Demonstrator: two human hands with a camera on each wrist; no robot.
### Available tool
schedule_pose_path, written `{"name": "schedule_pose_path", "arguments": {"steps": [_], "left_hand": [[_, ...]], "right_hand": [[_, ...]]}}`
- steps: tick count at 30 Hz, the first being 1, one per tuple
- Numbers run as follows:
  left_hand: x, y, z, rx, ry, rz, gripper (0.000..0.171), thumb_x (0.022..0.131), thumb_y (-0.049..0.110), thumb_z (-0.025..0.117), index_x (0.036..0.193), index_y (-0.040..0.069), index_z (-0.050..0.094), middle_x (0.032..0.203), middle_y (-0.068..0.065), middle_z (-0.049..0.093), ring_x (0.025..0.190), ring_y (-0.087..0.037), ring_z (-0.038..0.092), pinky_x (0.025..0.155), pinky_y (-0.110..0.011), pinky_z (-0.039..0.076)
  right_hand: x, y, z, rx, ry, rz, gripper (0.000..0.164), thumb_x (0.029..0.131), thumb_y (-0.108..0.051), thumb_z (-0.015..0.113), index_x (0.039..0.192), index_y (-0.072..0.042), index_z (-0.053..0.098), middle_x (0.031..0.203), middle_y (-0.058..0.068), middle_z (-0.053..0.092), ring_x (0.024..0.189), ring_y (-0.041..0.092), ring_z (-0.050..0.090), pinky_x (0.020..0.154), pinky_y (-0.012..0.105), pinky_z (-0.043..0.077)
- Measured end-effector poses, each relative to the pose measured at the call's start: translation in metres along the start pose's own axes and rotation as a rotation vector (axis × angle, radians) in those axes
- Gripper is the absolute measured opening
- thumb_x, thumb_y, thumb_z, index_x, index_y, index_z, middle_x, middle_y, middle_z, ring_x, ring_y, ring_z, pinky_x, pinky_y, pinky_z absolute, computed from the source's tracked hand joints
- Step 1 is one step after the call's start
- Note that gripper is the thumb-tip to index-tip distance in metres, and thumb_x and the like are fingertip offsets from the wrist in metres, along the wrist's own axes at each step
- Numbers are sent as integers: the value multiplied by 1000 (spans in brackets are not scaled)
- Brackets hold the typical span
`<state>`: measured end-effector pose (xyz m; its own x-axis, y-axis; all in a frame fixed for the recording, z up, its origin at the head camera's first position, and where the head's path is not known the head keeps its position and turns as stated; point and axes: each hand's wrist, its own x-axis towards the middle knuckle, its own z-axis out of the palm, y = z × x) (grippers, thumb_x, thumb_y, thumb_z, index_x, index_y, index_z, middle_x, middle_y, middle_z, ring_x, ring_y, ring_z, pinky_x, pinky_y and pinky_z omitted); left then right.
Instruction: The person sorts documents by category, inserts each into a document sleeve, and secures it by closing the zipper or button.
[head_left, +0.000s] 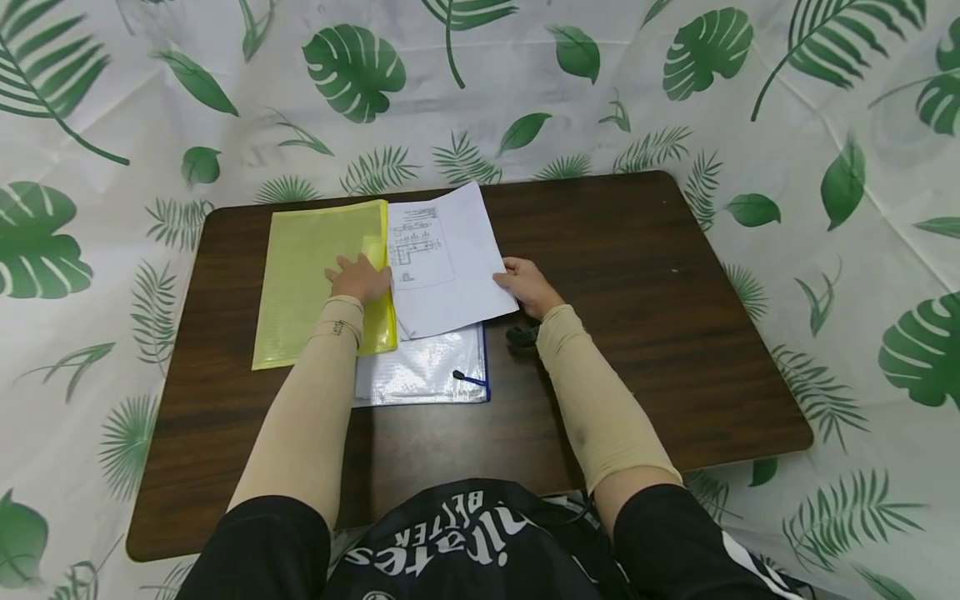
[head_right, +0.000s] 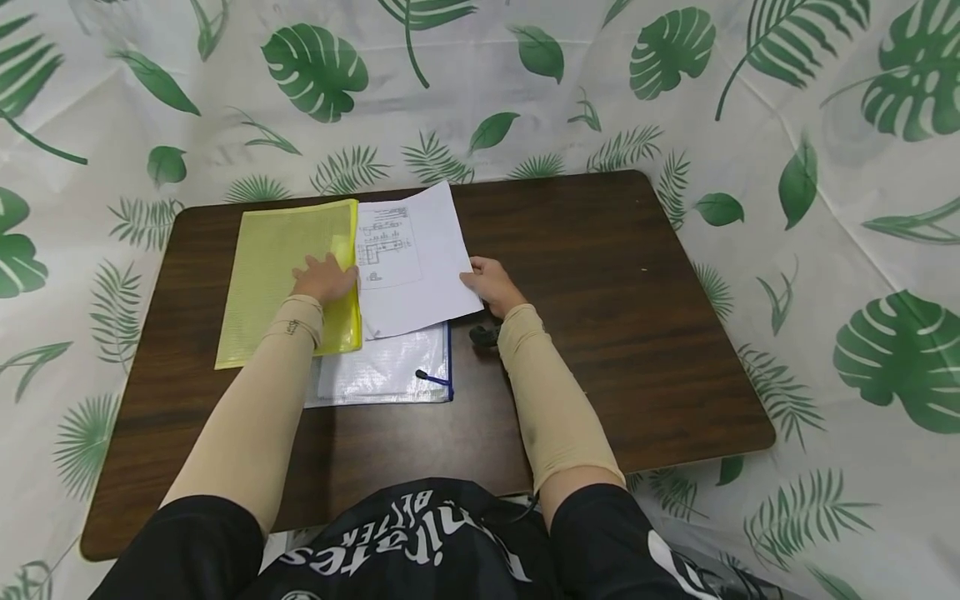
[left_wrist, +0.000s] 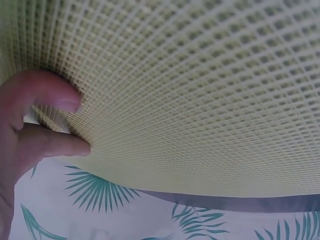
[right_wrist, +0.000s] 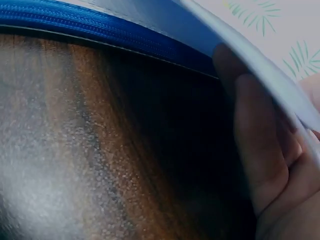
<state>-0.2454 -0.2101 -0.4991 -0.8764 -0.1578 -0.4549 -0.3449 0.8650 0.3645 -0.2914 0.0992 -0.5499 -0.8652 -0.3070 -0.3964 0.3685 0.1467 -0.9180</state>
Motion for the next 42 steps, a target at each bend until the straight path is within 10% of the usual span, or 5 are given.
{"name": "schedule_pose_path", "arguments": {"steps": [31,42], "left_hand": [[0,-3,-4,1,-49,34,82,98,51,25,152,-4,-2,150,-39,-15,132,-67,-10,104,-75,12],[3,-3,-10,80,-154,33,99,89,49,51,153,1,-7,151,-38,-17,133,-66,-10,103,-76,14]], "right_hand": [[-2,5,6,-173,4,-49,31,89,-11,69,119,-7,62,116,11,62,101,23,59,82,33,52],[1,4,7,-154,7,-67,38,92,-8,65,130,-5,57,122,13,61,104,25,59,86,35,52]]}}
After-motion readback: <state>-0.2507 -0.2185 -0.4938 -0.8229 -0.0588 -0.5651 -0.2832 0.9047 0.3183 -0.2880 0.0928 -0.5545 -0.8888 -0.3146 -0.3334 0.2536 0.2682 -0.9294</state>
